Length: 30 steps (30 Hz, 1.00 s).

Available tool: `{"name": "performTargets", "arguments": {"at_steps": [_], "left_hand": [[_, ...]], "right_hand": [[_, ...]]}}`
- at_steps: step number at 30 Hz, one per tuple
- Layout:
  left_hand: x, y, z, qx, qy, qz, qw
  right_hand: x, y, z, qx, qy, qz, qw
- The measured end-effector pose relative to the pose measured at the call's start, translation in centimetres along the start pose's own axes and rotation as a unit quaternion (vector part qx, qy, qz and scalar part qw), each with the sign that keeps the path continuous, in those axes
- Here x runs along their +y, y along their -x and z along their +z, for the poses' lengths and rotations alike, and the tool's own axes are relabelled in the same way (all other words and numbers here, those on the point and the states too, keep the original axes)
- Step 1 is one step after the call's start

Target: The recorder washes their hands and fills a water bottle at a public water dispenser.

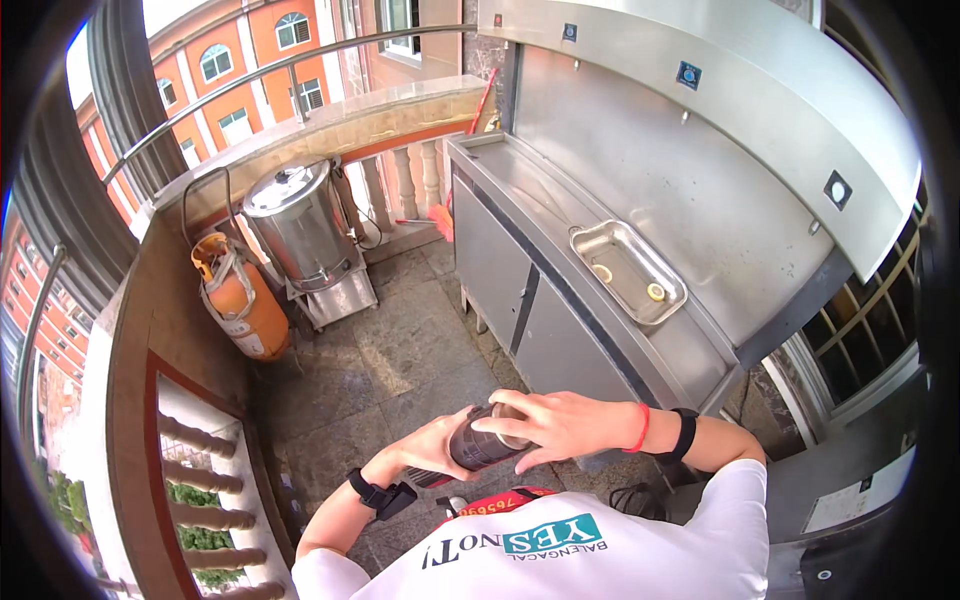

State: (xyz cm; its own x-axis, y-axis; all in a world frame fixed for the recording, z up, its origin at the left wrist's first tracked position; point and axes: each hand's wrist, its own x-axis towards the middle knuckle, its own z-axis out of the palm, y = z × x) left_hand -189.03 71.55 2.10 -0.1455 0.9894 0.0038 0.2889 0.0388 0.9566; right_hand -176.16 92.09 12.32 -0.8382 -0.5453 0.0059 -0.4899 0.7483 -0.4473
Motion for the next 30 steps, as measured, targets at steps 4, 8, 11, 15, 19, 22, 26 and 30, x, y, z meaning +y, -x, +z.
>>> {"name": "performTargets", "arguments": {"at_steps": [4,8,11,15,19,22,26,30], "left_hand": [[-1.3,-8.6,-10.5,0.008,-0.102,0.076,0.992],[-1.0,-16.6,-19.0,-0.007,-0.185,0.09,0.979],[-1.8,-22.1,-24.4,-0.01,-0.216,0.102,0.971],[-2.9,-29.3,-31.8,-0.037,-0.241,0.119,0.962],[-2.8,-34.1,-39.3,-0.06,-0.262,0.116,0.956],[-3.4,-37.8,-44.7,-0.093,-0.285,0.122,0.946],[-4.7,-43.2,-51.2,-0.162,-0.295,0.14,0.931],[-6.4,-49.6,-56.8,-0.235,-0.258,0.15,0.925]], "right_hand": [[7.2,-4.7,-5.8,0.12,0.189,-0.059,0.973],[15.7,-8.0,-9.8,0.149,0.216,-0.028,0.965],[20.7,-9.8,-12.6,0.112,0.1,0.161,0.976],[28.0,-13.4,-16.8,0.099,0.023,0.199,0.975],[34.3,-17.6,-19.3,0.211,-0.024,0.136,0.968],[38.5,-20.6,-20.9,0.249,0.078,0.101,0.96],[42.8,-24.8,-22.6,0.272,0.037,0.182,0.944],[47.5,-27.9,-24.4,0.349,-0.023,0.223,0.91]]}}
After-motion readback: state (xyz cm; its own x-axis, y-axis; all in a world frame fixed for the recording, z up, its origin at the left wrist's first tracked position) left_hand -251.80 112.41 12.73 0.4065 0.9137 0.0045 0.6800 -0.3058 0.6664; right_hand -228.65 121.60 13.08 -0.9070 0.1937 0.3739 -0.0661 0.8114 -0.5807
